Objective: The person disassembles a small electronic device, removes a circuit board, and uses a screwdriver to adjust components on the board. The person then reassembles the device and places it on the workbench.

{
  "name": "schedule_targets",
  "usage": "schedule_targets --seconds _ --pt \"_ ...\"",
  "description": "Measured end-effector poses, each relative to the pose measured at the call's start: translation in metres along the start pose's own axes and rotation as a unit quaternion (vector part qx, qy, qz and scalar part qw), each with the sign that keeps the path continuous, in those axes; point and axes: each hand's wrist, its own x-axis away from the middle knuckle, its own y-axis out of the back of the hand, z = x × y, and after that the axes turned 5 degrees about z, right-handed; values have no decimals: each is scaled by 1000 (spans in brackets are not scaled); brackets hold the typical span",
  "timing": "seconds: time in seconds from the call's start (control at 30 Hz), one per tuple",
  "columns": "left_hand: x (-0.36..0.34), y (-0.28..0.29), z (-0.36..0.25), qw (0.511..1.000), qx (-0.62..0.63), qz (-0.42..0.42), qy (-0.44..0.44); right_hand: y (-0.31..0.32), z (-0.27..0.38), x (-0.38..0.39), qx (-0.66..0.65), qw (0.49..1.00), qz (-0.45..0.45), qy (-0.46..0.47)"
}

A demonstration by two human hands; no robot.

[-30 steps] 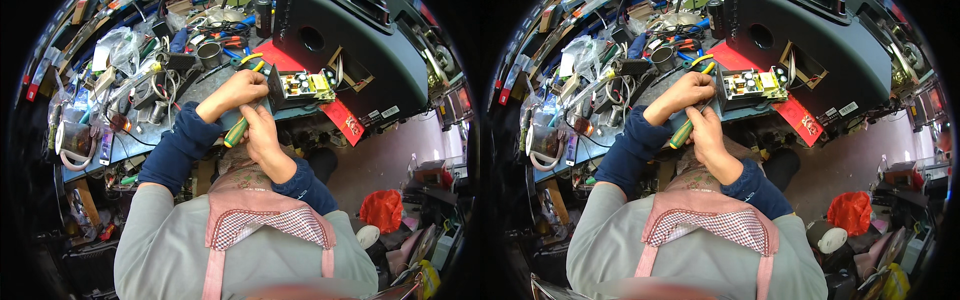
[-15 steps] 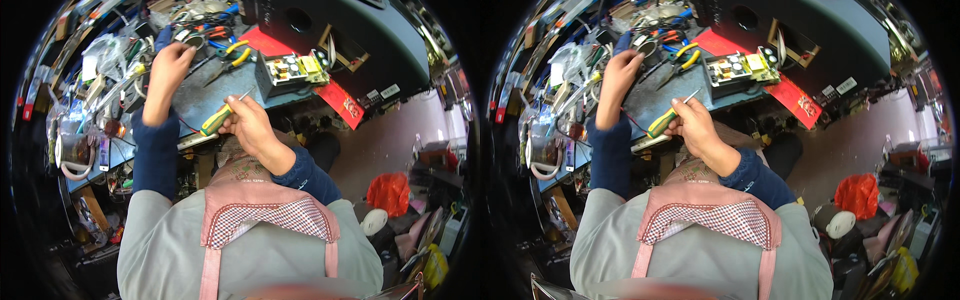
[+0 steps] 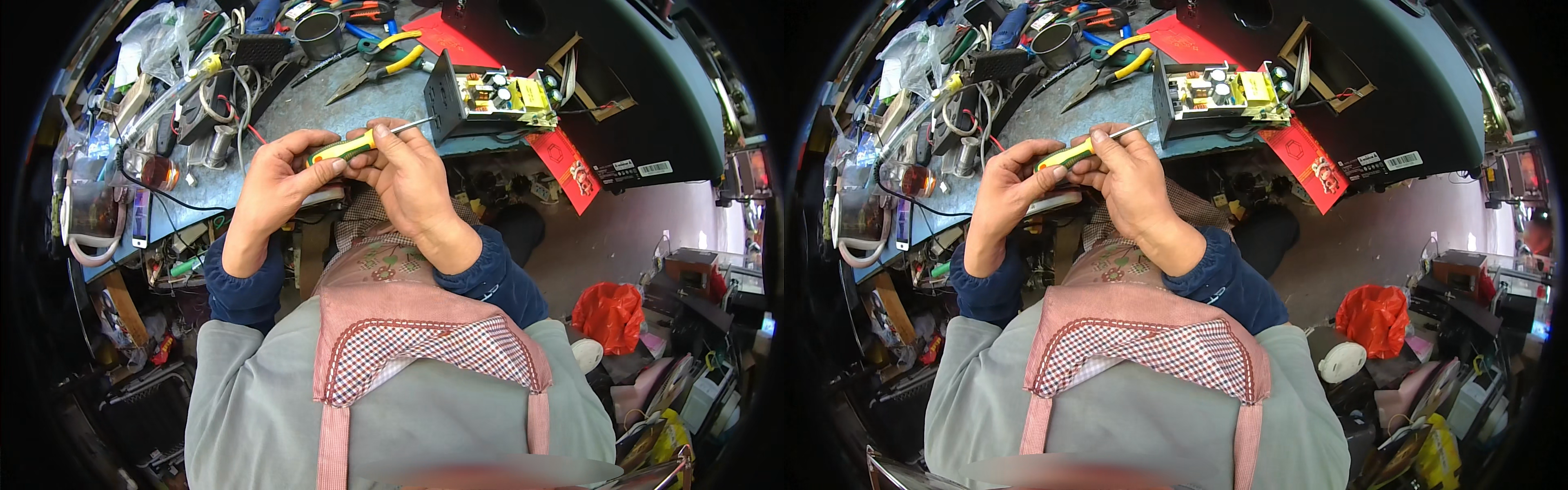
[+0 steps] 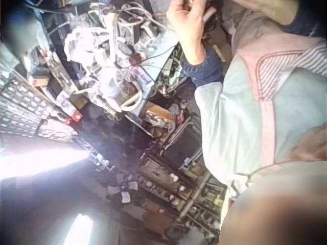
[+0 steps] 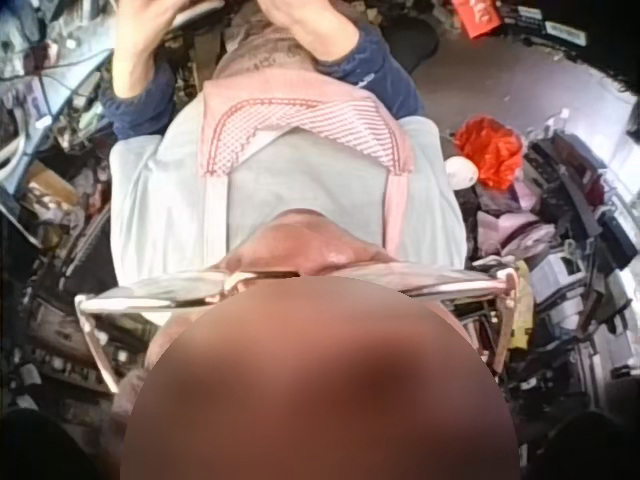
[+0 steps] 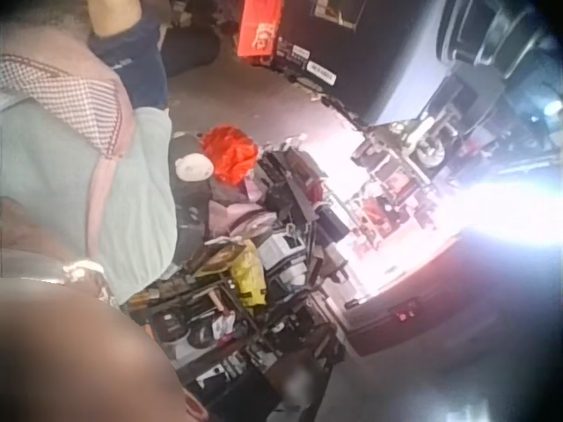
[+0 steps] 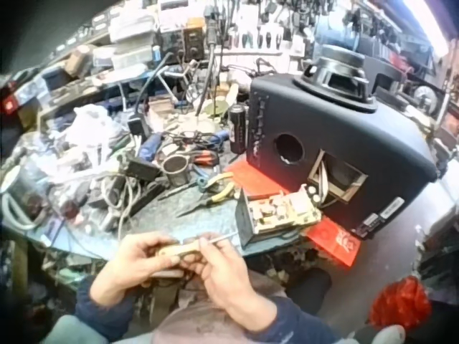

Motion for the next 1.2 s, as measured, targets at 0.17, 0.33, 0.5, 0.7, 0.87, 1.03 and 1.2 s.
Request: schedule_targets --seconds 0.17,0.33,0.5,0.7,0.87,1.03,1.2 --pt "-4 3 3 1000 -23 -4 12 2 2 -5 3 1000 2 1" --pt "-6 6 5 999 -49 -12 6 1 1 -6 -1 1000 -7 -2" --pt "-7 7 6 998 -62 -16 2 1 0 -6 0 1000 -9 -3" --pt "-8 6 9 996 -84 -29 -16 2 1 -7 -2 1000 -5 -2" --pt "-15 7 17 980 -165 -54 -102 0 4 -4 42 999 -26 -10" --pt "-23 5 19 944 -246 -94 -198 19 18 45 511 836 -33 199" --pt "-32 2 28 957 -194 -114 -182 33 52 31 613 644 -150 432"
